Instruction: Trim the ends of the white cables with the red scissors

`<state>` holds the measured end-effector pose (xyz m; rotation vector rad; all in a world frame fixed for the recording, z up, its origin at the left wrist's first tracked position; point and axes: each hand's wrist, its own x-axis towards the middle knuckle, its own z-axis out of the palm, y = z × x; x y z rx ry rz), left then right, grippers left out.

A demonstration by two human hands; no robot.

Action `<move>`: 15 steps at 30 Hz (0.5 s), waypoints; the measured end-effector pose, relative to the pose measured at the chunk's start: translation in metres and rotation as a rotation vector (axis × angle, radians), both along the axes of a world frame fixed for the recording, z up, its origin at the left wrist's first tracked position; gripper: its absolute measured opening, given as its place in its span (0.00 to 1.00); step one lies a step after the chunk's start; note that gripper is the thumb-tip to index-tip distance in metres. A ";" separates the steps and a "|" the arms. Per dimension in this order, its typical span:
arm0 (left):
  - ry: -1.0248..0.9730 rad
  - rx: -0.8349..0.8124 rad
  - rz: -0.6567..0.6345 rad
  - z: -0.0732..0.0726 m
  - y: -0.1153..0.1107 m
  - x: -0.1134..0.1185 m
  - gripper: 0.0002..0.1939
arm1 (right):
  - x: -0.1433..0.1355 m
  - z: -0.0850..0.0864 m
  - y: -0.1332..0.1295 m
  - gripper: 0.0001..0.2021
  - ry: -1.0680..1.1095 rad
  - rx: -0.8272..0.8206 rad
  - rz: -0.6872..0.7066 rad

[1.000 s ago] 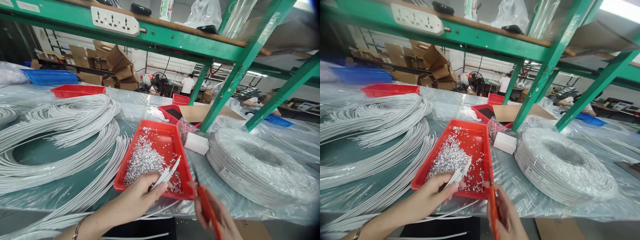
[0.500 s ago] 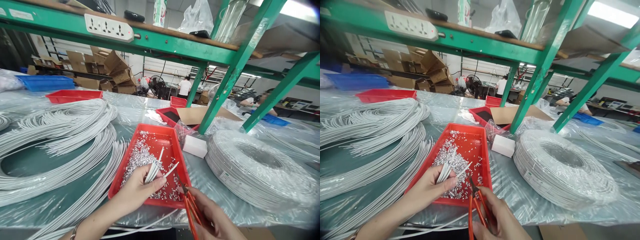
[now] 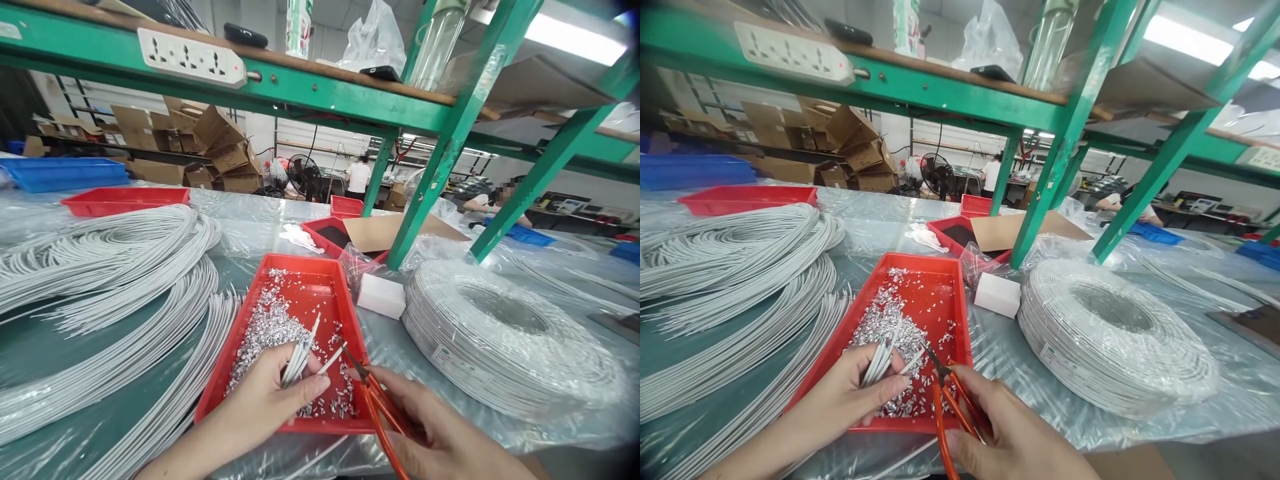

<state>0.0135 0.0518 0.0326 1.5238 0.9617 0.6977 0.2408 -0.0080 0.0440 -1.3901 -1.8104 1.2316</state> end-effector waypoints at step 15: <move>-0.372 -0.183 -0.224 0.002 0.016 0.001 0.16 | 0.013 0.011 0.021 0.23 -0.268 0.140 0.178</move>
